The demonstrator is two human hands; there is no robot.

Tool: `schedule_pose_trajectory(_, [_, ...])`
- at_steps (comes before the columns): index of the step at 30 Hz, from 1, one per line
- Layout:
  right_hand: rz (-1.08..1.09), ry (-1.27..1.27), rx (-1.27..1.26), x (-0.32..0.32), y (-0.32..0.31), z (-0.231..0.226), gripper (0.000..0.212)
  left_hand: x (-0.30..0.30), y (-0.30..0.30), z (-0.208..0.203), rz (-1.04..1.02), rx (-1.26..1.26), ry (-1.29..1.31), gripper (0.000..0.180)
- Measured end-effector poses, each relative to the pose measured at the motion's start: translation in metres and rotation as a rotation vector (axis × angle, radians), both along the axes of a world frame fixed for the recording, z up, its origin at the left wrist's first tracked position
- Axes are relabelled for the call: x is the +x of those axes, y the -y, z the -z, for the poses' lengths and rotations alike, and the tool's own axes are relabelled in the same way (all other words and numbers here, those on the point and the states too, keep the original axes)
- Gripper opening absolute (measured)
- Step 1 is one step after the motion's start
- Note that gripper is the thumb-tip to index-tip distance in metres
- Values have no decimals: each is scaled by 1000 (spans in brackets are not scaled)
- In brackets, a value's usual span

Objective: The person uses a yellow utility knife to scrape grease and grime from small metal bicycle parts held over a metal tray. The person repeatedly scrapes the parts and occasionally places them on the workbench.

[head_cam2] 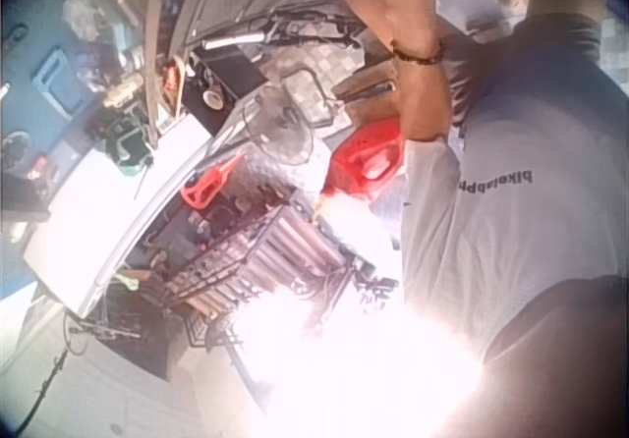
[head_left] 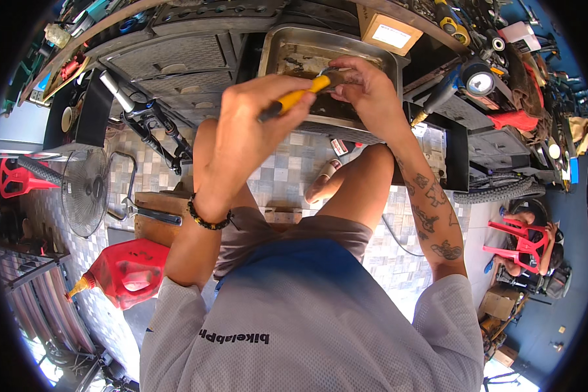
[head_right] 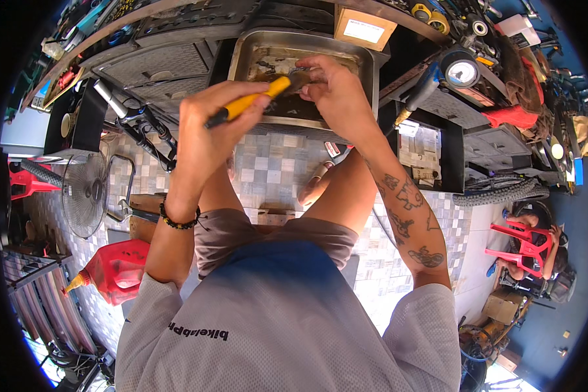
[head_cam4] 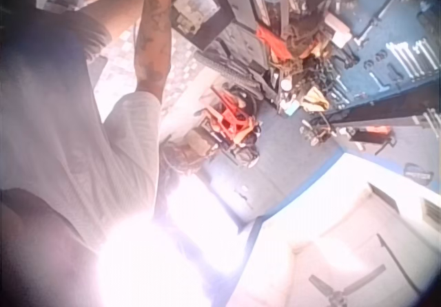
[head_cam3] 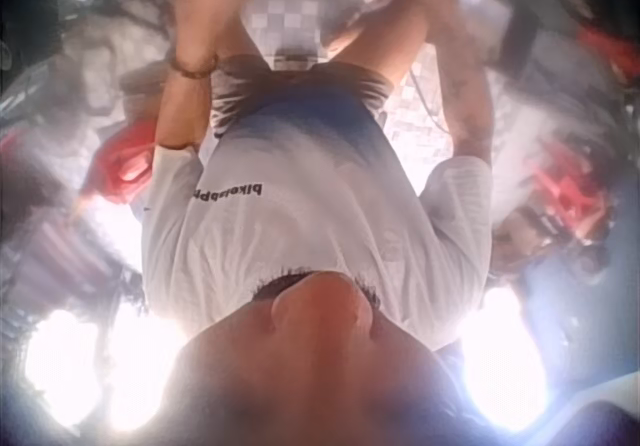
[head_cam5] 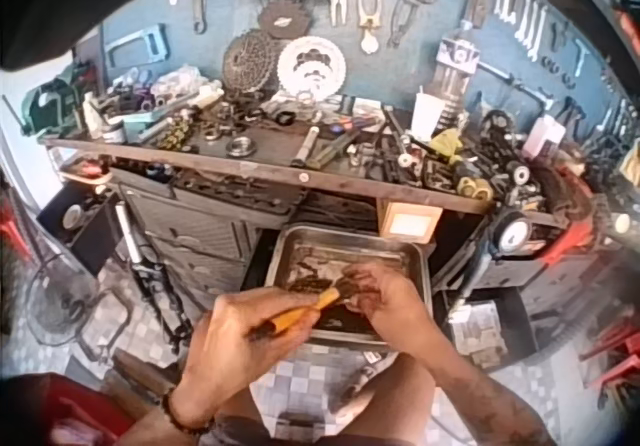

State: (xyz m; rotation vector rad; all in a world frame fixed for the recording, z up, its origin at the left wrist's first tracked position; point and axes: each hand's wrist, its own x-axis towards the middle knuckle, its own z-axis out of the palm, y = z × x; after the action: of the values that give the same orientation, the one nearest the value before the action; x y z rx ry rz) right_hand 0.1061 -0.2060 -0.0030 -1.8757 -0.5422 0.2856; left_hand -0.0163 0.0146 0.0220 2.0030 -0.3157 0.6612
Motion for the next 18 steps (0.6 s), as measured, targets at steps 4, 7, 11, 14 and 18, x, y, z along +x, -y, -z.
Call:
schedule_pose_trajectory(4, [-12, 4, -14, 0, 0, 2, 50, 3, 0, 2, 2, -12, 70, 18])
schedule_pose_trajectory(7, [17, -84, 101, -3, -1, 5, 50, 8, -7, 5, -62, 4, 59, 17])
schedule_pose_trajectory(11, [100, -110, 164, -1, -1, 6, 40, 10, -11, 8, -98, -92, -7, 19])
schedule_pose_trajectory(14, [153, -89, 217, 7, 4, 1, 40, 11, -13, 8, -166, -264, -149, 16])
schedule_pose_trajectory(18, [153, -288, 336, 11, 0, 5, 38, 13, -8, 10, -63, -734, -333, 16])
